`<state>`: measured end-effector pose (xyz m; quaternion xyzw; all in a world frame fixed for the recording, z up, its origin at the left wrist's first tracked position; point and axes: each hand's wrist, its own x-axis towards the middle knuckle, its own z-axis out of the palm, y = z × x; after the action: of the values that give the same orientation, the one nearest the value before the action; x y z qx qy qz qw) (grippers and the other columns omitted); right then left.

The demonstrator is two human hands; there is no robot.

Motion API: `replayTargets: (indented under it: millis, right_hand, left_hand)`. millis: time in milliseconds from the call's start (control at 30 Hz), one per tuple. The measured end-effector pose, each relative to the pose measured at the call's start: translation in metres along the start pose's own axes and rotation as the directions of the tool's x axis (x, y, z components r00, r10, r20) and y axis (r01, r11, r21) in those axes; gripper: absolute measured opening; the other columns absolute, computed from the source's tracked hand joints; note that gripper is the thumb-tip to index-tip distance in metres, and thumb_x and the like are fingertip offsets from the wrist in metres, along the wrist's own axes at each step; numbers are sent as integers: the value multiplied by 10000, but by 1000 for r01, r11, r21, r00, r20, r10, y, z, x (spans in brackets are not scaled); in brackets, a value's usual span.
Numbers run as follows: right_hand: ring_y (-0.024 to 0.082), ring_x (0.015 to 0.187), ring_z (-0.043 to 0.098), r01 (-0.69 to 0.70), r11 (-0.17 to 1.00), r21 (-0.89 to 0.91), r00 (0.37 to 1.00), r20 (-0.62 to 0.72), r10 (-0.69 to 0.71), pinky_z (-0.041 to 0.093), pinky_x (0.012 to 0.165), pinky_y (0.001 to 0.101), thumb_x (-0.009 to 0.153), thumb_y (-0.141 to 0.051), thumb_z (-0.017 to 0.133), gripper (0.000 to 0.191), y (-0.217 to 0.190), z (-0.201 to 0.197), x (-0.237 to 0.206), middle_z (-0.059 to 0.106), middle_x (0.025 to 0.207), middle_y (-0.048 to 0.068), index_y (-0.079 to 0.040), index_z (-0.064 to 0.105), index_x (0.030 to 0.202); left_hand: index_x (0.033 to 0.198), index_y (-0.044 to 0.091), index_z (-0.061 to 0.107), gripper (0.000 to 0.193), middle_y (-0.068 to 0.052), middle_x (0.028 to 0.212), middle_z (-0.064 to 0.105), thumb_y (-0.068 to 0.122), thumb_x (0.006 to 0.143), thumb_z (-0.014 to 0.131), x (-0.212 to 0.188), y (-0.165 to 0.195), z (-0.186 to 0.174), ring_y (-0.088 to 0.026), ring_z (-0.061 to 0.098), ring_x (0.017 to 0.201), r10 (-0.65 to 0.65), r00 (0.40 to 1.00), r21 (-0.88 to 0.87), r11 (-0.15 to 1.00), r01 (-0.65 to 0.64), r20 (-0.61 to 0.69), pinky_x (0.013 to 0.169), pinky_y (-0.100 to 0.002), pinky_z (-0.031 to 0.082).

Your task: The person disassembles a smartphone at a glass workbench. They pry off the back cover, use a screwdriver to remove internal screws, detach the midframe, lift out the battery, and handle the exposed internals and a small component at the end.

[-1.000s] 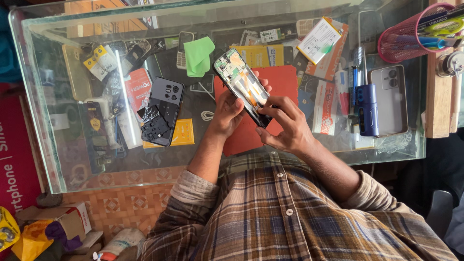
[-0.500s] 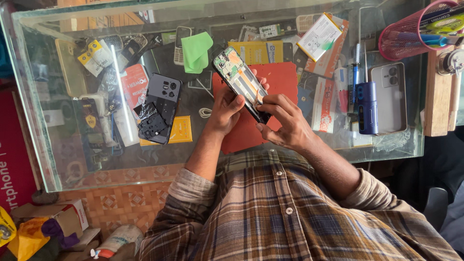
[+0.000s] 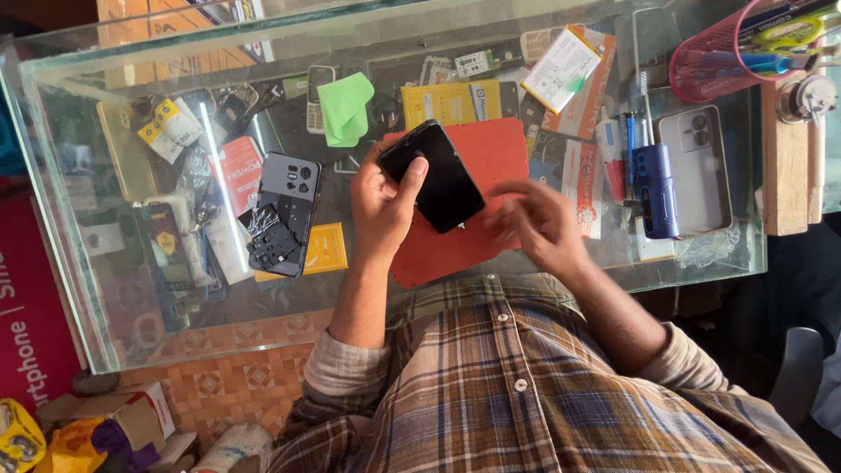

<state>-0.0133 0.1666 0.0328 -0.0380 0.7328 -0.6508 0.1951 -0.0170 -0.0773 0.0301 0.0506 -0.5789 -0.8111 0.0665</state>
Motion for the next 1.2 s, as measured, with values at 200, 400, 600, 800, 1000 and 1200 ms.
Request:
replayTargets:
  millis: [200, 400, 600, 800, 1000, 1200]
  right_hand:
    - [169, 785, 649, 237, 632, -738, 721, -303, -624, 499, 670, 266, 1021, 75, 694, 169, -20, -72, -3, 645, 1080, 122, 5, 628, 1160]
    - [173, 832, 640, -9, 659, -752, 647, -507, -570, 507, 720, 291, 1010, 83, 699, 196, -6, -145, -17, 627, 1120, 118, 22, 604, 1170]
    - [174, 846, 658, -79, 639, -765, 743, -473, -474, 523, 710, 312, 1011, 24, 727, 107, 7, -158, -32, 643, 1058, 107, 1, 640, 1071]
    - [259, 880, 642, -142, 552, -822, 796, -426, -430, 522, 785, 410, 958, -138, 844, 262, 0, -134, -37, 636, 1069, 122, -4, 664, 1092]
    - [345, 1108, 604, -117, 511, -851, 795, -389, -465, 499, 966, 471, 971, -140, 831, 283, -4, -125, -38, 614, 1151, 152, 1, 653, 1140]
    - [389, 1239, 551, -118, 475, -872, 806, -364, -468, 470, 1053, 499, 947, -98, 806, 303, 4, -121, -35, 577, 1213, 180, 3, 626, 1169]
  left_hand:
    - [1337, -31, 543, 316, -70, 1236, 645, 37, 1040, 629, -2, 17, 15, -99, 620, 1110, 57, 996, 66, 996, -62, 70, 1008, -258, 517]
    - [1377, -39, 511, 347, -84, 1249, 608, -11, 1048, 619, 0, 20, 27, -119, 616, 1129, 133, 989, 125, 982, -141, 69, 1026, -267, 523]
    - [1367, -50, 566, 308, -76, 1166, 634, -1, 1072, 638, 4, 22, 24, -90, 604, 1018, 155, 986, 244, 956, -165, 60, 936, -237, 524]
    - [1331, -40, 554, 273, -84, 1186, 668, 16, 1076, 636, 3, 31, 31, -88, 637, 1044, 209, 970, 281, 930, -237, 128, 946, -232, 550]
    - [1305, -36, 611, 263, -73, 1115, 694, 12, 1055, 680, 2, 33, 29, -71, 652, 987, 232, 968, 374, 893, -249, 91, 885, -222, 553]
    - [1322, -40, 617, 280, -67, 1156, 691, -4, 1054, 687, -1, 30, 21, -71, 642, 1010, 214, 975, 298, 929, -220, 51, 912, -226, 545]
